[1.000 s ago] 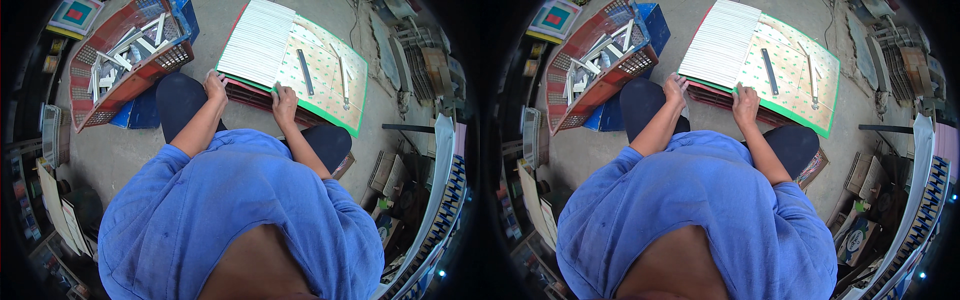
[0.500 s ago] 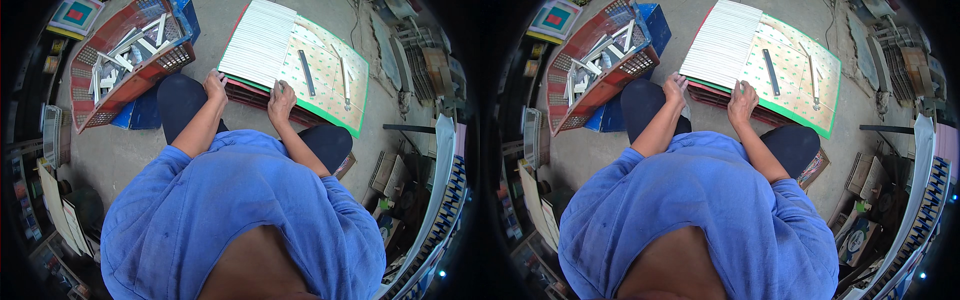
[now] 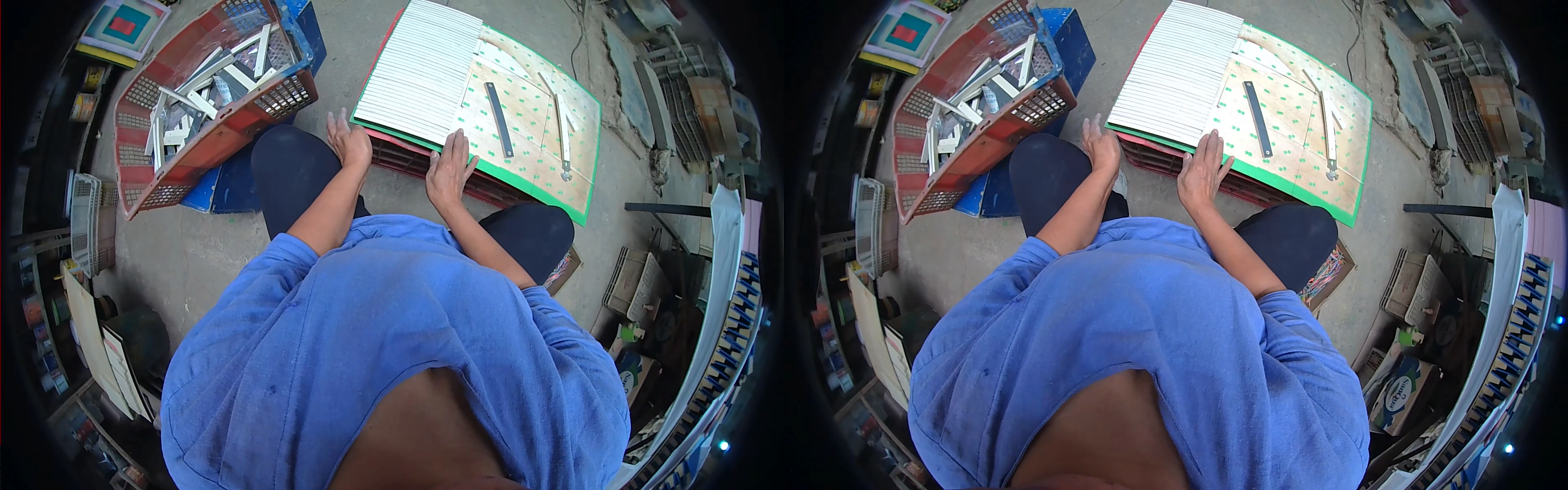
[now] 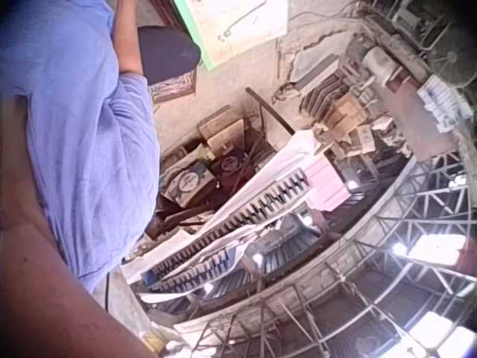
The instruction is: The person is assembling and sorting metal or plastic frame components on a workspace.
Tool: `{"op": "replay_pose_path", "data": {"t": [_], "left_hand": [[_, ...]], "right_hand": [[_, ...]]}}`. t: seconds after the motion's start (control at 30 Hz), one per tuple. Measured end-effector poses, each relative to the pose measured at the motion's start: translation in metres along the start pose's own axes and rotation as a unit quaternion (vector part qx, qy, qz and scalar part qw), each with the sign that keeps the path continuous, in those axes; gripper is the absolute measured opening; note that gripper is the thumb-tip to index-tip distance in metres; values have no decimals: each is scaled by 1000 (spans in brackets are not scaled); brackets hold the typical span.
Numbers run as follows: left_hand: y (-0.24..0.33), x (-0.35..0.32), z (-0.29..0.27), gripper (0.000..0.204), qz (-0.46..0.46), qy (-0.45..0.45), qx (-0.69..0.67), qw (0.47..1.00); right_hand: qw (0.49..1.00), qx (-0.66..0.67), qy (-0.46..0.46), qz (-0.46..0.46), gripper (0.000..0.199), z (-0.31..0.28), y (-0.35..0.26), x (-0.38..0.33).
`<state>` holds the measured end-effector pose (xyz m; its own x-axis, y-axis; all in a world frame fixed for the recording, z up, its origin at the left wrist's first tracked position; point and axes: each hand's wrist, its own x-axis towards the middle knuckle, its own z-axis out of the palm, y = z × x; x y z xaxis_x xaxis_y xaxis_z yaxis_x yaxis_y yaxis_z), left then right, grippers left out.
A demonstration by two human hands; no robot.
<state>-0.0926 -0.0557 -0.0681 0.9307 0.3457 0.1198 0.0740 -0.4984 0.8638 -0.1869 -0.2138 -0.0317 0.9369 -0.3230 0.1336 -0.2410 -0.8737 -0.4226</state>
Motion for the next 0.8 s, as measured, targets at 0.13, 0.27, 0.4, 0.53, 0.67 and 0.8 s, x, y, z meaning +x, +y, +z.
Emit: {"op": "replay_pose_path", "data": {"t": [0.13, 0.27, 0.4, 0.53, 0.67, 0.8], "left_hand": [[5, 7, -1, 48, 7, -60, 23, 998], [4, 8, -2, 50, -29, -112, -62, 991], [-1, 12, 0, 50, -67, -109, -131, 983], [6, 12, -1, 54, -70, -119, -121, 983], [4, 11, 0, 52, -63, -106, -148, 981], [10, 9, 2, 50, -86, -90, -196, 973]], "right_hand": [[1000, -6, 8, 7, 53, 1, 3, 1], [1000, 7, -1, 26, 54, 0, 0, 3], [1000, -1, 13, 25, 48, 3, 0, 4], [999, 1, 23, 25, 46, 5, 6, 5], [1000, -5, 23, 19, 45, 6, 8, 6], [999, -6, 8, 39, 46, 3, 5, 7]]}}
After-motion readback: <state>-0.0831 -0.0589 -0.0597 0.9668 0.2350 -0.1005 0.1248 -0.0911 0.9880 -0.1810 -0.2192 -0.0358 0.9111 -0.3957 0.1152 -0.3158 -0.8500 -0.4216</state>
